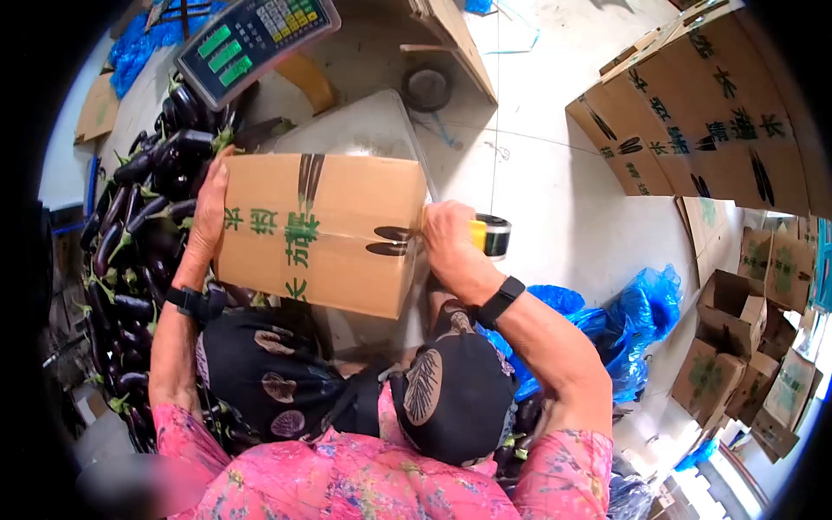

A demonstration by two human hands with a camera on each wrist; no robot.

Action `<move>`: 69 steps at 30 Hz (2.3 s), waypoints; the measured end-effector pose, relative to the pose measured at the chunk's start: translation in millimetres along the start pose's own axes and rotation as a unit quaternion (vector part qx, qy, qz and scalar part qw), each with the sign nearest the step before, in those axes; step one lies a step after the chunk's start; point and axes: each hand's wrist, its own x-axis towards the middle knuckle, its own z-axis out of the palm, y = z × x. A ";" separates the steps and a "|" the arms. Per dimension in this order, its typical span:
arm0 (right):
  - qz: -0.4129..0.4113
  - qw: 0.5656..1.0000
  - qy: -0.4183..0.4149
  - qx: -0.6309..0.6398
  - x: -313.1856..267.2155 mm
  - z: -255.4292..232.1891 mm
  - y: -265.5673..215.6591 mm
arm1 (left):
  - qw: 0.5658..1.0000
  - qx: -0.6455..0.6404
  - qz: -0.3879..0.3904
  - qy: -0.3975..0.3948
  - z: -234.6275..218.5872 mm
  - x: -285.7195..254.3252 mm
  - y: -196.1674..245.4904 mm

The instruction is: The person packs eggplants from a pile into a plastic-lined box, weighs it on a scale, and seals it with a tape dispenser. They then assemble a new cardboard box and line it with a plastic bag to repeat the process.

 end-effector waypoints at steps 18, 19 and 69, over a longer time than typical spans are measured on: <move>0.076 0.919 0.227 0.314 23.8 -115.1 0.2 | 0.867 0.405 0.289 0.007 52.8 -17.9 58.4; 0.068 0.937 0.214 0.268 30.3 -120.0 -10.0 | 0.866 0.394 0.306 0.004 62.5 -15.1 64.1; 0.392 0.220 -0.127 0.884 -34.6 86.0 -0.6 | 0.844 -0.379 -0.266 -0.272 69.9 -53.7 -115.4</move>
